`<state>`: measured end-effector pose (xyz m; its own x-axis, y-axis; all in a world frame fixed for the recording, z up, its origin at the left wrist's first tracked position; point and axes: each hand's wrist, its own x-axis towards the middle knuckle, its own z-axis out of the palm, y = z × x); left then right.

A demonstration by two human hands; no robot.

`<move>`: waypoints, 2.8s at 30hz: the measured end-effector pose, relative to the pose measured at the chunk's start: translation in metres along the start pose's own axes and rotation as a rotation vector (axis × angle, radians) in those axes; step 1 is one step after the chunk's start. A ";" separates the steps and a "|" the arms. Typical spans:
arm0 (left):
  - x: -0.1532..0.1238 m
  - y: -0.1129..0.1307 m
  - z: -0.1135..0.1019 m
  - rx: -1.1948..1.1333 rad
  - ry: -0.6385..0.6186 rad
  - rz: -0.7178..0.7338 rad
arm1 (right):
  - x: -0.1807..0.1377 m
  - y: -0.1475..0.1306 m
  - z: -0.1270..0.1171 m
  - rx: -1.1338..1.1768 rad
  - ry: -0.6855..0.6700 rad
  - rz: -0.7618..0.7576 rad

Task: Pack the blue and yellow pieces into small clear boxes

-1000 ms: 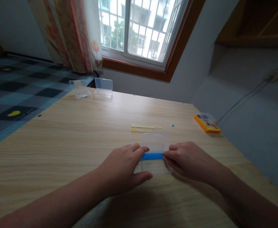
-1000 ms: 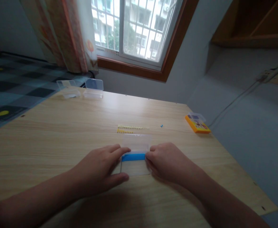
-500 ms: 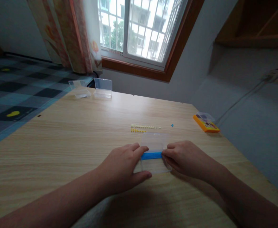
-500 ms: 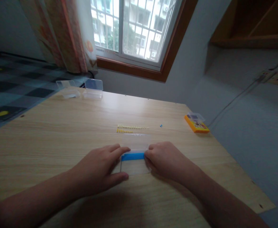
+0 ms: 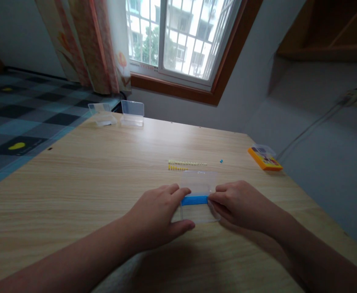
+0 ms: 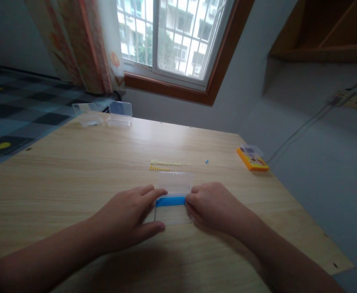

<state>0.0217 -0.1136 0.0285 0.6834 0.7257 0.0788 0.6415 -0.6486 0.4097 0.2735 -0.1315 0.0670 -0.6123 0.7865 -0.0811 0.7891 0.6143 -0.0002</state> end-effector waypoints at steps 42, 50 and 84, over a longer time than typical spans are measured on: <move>-0.001 -0.003 -0.001 0.015 -0.020 -0.022 | 0.013 0.128 0.041 0.466 0.209 0.538; 0.000 -0.003 0.000 0.003 -0.011 -0.016 | -0.011 0.036 -0.008 0.653 0.012 0.068; -0.001 -0.002 0.000 0.009 0.000 -0.008 | -0.009 -0.010 -0.003 0.253 -0.045 0.106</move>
<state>0.0203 -0.1130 0.0274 0.6781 0.7311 0.0753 0.6503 -0.6446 0.4020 0.2709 -0.1448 0.0709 -0.5272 0.8384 -0.1385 0.8395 0.4886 -0.2379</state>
